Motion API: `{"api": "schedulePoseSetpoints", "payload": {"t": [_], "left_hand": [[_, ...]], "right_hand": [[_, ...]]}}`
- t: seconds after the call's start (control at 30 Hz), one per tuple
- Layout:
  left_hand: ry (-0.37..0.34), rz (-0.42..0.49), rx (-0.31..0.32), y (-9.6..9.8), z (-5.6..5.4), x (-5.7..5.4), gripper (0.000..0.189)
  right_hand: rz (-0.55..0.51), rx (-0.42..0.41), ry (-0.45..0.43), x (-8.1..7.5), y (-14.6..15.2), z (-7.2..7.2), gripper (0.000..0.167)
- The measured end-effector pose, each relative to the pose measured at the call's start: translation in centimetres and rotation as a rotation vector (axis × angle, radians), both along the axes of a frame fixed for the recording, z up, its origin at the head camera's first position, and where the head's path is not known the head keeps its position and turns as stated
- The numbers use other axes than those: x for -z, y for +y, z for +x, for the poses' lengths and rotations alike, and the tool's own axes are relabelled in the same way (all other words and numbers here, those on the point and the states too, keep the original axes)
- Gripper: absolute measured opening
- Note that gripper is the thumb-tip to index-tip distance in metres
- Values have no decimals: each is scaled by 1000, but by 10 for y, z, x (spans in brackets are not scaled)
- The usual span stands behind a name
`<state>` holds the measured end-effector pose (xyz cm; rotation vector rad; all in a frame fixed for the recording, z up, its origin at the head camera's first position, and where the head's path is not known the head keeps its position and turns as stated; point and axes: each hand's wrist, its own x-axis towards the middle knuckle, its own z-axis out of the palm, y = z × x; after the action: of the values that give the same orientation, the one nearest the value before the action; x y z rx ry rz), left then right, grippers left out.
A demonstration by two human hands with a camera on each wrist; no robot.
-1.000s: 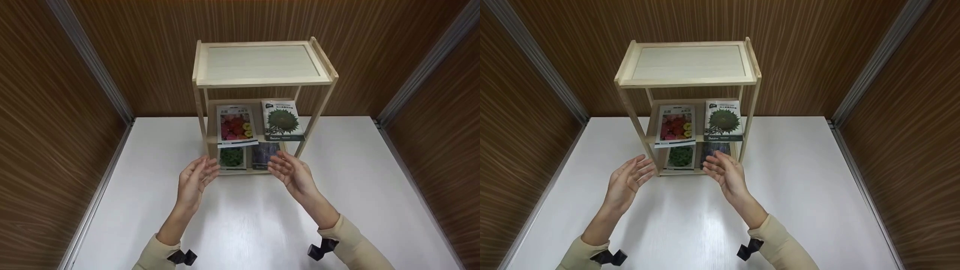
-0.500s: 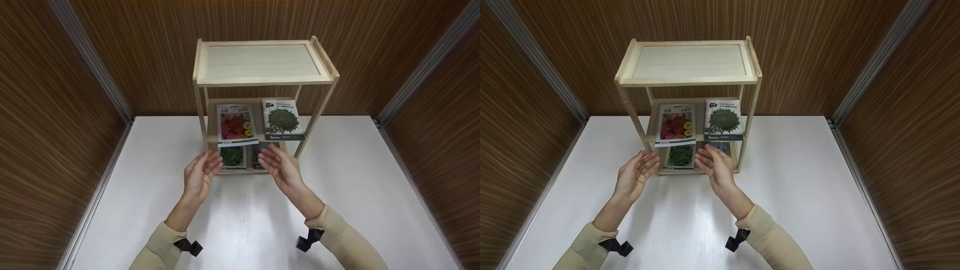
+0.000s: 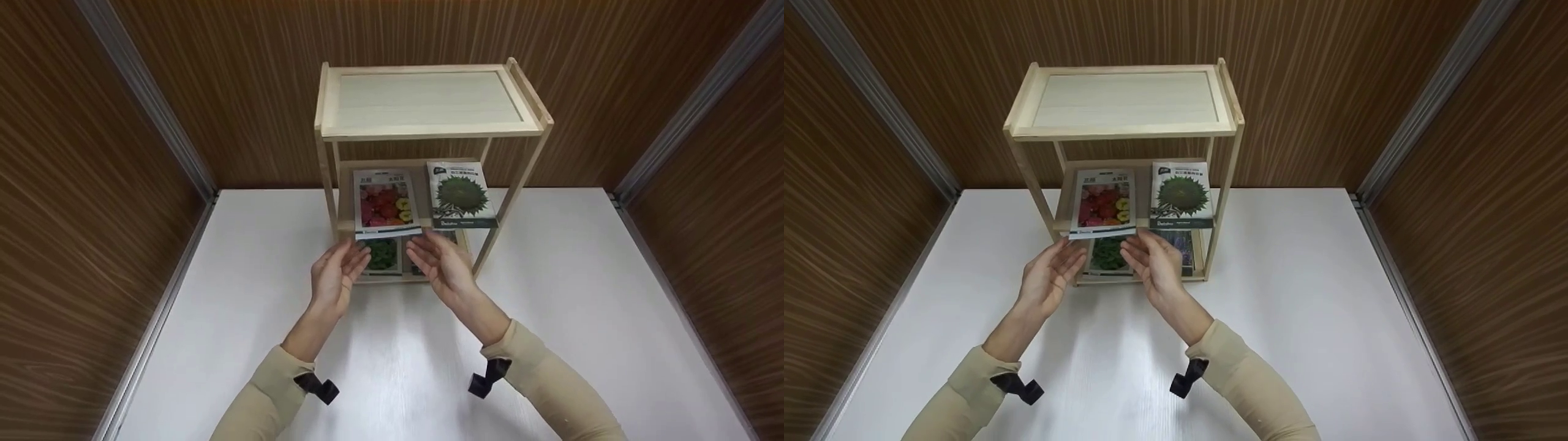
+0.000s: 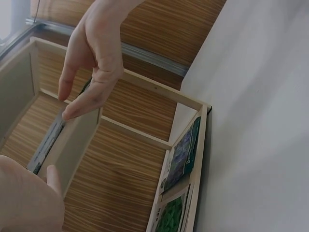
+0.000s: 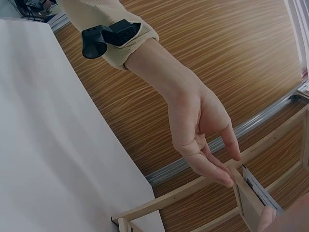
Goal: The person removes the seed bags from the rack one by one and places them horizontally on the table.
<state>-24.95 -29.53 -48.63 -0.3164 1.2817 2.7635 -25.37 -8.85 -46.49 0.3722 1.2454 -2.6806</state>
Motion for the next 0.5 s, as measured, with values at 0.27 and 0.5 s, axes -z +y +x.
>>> {"api": "schedulePoseSetpoints", "payload": {"t": [0.27, 0.5], "left_hand": [[-17, 11, 4, 4, -6, -1, 16], [-35, 17, -3, 7, -9, -3, 18]], "right_hand": [[-1, 19, -2, 2, -6, -7, 16], [-28, 10, -25, 2, -9, -11, 14]]}}
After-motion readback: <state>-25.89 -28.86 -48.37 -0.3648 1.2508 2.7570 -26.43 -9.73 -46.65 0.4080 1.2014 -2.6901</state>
